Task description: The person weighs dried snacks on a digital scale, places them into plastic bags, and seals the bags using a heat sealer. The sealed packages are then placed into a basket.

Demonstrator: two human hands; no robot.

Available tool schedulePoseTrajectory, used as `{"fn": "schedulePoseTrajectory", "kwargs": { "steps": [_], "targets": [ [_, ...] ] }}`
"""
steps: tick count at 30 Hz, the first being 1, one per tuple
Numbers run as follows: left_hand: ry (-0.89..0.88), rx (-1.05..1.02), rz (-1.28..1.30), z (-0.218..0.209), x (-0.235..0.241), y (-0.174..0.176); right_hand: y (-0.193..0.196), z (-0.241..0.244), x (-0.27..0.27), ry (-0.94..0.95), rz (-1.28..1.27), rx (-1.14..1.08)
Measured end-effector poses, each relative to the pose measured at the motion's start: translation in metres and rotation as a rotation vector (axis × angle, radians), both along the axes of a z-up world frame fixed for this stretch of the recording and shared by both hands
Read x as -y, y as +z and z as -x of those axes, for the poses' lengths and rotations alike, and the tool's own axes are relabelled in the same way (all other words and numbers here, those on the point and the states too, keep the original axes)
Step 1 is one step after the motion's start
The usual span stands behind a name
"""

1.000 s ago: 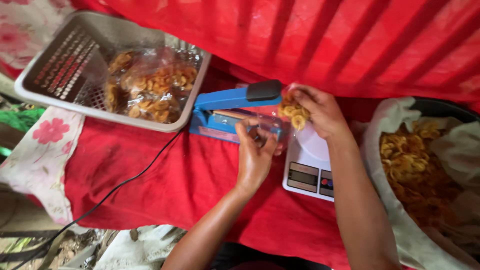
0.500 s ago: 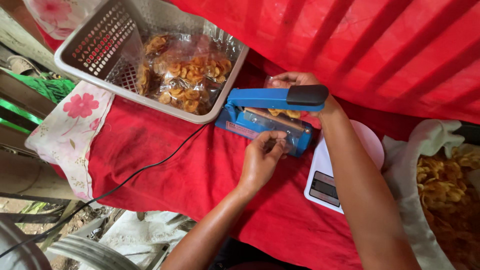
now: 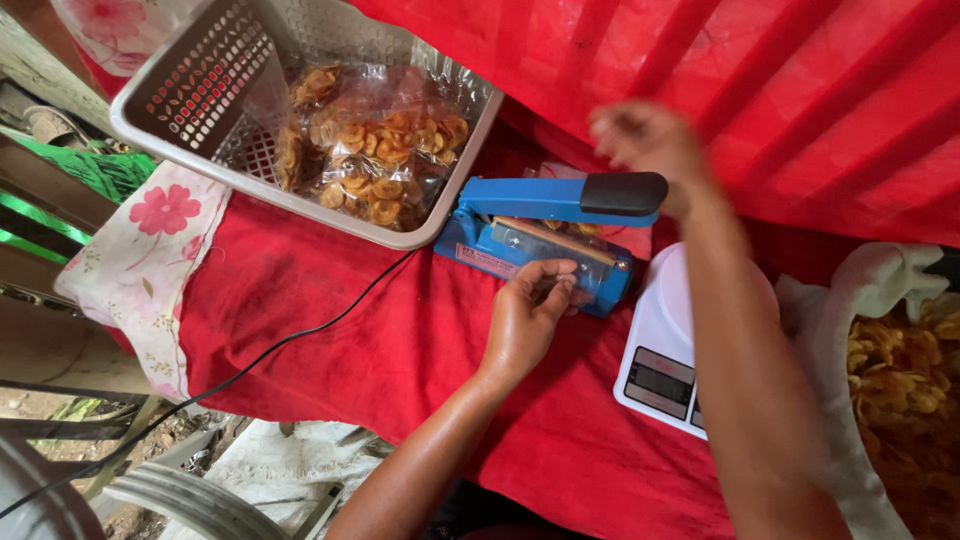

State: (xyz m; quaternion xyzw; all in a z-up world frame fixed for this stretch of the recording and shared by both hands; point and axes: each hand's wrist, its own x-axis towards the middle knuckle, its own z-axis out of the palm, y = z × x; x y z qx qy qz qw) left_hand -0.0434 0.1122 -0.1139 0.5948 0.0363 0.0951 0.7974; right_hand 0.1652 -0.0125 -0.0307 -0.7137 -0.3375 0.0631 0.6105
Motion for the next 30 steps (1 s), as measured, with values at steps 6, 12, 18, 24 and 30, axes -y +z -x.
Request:
{"fn": "schedulePoseTrajectory", "kwargs": {
  "steps": [6,12,18,24,30],
  "targets": [
    [0.0,0.02,0.028,-0.003,0.002,-0.007,0.102,0.089,0.023,0.077,0.153,0.304],
    [0.011,-0.016,0.024,-0.004,0.002,-0.007,0.085,0.109,-0.012,0.165,0.503,0.652],
    [-0.002,-0.011,0.093,-0.005,0.002,-0.01,0.059,0.108,0.003,0.108,0.494,0.483],
    [0.012,0.009,0.108,-0.006,0.002,-0.014,0.056,0.107,0.002,0.097,0.472,0.459],
    [0.012,0.004,0.127,-0.006,0.0,-0.013,0.061,0.105,0.0,0.125,0.448,0.489]
  ]
}}
